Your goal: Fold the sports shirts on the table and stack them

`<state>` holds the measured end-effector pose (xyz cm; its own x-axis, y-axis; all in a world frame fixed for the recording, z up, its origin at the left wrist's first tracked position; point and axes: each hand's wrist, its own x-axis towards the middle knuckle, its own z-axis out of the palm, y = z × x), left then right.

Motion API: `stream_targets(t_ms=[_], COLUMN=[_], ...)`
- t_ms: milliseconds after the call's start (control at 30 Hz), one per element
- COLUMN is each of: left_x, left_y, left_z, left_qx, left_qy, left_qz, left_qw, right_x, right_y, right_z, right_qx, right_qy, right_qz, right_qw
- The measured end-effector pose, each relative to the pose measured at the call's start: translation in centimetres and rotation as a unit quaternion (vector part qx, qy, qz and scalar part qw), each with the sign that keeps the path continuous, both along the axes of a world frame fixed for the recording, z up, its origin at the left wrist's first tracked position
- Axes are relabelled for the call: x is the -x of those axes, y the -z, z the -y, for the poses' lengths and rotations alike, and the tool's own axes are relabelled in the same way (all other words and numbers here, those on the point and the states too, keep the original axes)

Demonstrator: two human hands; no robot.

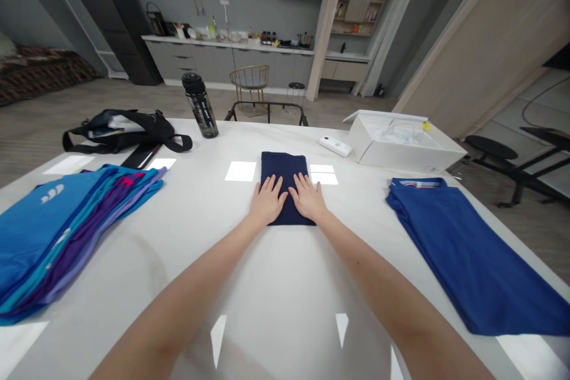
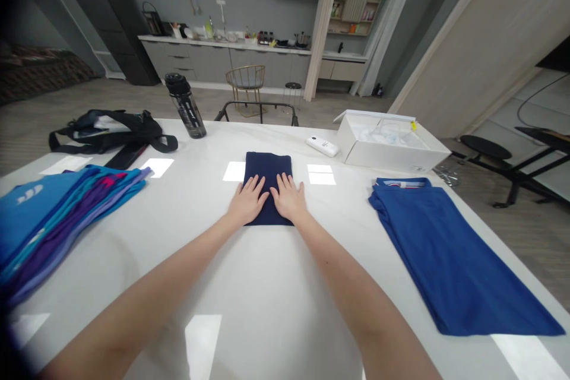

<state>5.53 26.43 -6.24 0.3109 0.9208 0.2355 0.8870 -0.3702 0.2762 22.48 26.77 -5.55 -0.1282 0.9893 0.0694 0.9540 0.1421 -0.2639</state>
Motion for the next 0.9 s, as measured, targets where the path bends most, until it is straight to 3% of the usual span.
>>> stream_targets(t_ms=[100, 233, 433, 567, 700, 900], left_x=[0.5, 1.3, 3.3, 4.7, 5.8, 5.4], left_y=[-0.5, -0.2, -0.1, -0.5, -0.8, -1.5], left_z=[1.5, 3.4, 5.5, 7.1, 8.7, 9.9], left_qx=[-0.037, 0.011, 0.047, 0.062, 0.027, -0.013], left_qy=[0.038, 0.120, 0.095, 0.115, 0.129, 0.043], left_qz=[-0.017, -0.045, -0.053, -0.052, -0.052, -0.088], left_qw=[0.998, 0.992, 0.993, 0.990, 0.990, 0.995], right_x=[0.2, 0.7, -1.0, -2.3, -3.3, -3.1], right_y=[-0.3, 0.0, -0.5, -0.9, -0.4, 0.0], right_z=[2.0, 5.3, 7.7, 9.5, 11.8, 12.1], right_qx=[-0.010, -0.001, 0.035, 0.053, -0.006, -0.089], right_qy=[-0.017, -0.069, -0.052, -0.066, -0.085, -0.065], right_qz=[0.003, -0.002, 0.015, -0.007, -0.055, -0.076], right_qw=[1.000, 0.998, 0.998, 0.996, 0.995, 0.991])
